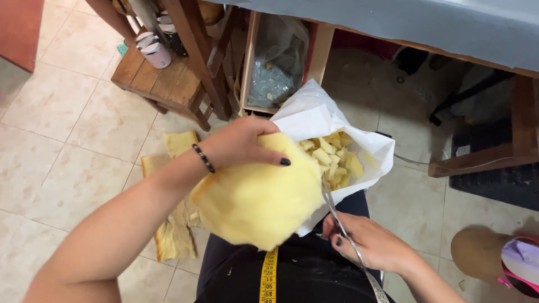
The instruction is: Cutting a large piece of yellow foam into small chunks using scissors and collecting them in a bag.
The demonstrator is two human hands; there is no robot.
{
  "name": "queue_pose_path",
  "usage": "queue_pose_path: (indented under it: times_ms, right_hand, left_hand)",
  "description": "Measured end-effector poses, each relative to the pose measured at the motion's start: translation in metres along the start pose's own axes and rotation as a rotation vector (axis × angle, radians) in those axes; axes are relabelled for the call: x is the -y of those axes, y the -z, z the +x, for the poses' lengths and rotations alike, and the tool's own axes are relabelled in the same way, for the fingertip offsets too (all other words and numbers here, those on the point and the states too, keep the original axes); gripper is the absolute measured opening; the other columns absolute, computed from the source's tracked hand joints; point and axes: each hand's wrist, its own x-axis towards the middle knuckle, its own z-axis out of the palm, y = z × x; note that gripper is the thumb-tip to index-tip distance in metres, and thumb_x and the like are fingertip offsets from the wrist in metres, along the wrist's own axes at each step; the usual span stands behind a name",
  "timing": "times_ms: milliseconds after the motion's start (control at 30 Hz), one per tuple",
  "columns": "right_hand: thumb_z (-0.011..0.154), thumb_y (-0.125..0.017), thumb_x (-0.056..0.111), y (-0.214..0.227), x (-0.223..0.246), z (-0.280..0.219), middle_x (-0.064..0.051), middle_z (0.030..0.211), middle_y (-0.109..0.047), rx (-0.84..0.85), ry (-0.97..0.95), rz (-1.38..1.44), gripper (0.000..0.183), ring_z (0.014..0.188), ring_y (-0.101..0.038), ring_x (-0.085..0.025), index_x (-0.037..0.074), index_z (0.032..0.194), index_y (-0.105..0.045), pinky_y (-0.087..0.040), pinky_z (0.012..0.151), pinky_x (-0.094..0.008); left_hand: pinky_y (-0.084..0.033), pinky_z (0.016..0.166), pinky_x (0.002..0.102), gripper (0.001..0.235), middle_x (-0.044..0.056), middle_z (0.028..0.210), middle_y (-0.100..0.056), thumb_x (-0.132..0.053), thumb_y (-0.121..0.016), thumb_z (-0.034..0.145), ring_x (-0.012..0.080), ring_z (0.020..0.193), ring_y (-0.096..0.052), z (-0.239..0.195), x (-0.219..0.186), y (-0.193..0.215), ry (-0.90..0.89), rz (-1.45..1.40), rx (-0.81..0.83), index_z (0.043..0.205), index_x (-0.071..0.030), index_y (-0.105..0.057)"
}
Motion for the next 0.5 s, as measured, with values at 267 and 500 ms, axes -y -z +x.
queue_pose_path:
  times_ms: [267, 500]
  right_hand:
    - [0.080, -0.038, 0.080, 0.001, -0.004, 0.007, 0.007, 0.088, -0.065, 0.040, -0.168, -0.127, 0.060, 0.084, -0.060, -0.013, 0.024, 0.096, -0.054, -0.049, 0.075, -0.031]
    - [0.086, -0.064, 0.064, -0.017, -0.025, 0.014, 0.008, 0.071, -0.066, -0.160, -0.086, -0.016, 0.047, 0.065, -0.059, -0.009, 0.018, 0.078, -0.056, -0.049, 0.063, -0.028]
  left_hand:
    - [-0.039, 0.063, 0.025, 0.031, -0.008, 0.072, -0.062, -0.041, -0.084, 0.082, 0.0073, 0.069, -0.054, -0.007, 0.013, -0.040, 0.002, -0.093, 0.021, 0.074, -0.020, -0.064]
    - [-0.045, 0.069, 0.027, 0.022, -0.007, 0.077, -0.070, -0.040, -0.080, 0.084, 0.0091, 0.075, -0.062, -0.007, 0.027, -0.059, -0.238, -0.117, -0.050, 0.083, -0.018, -0.074]
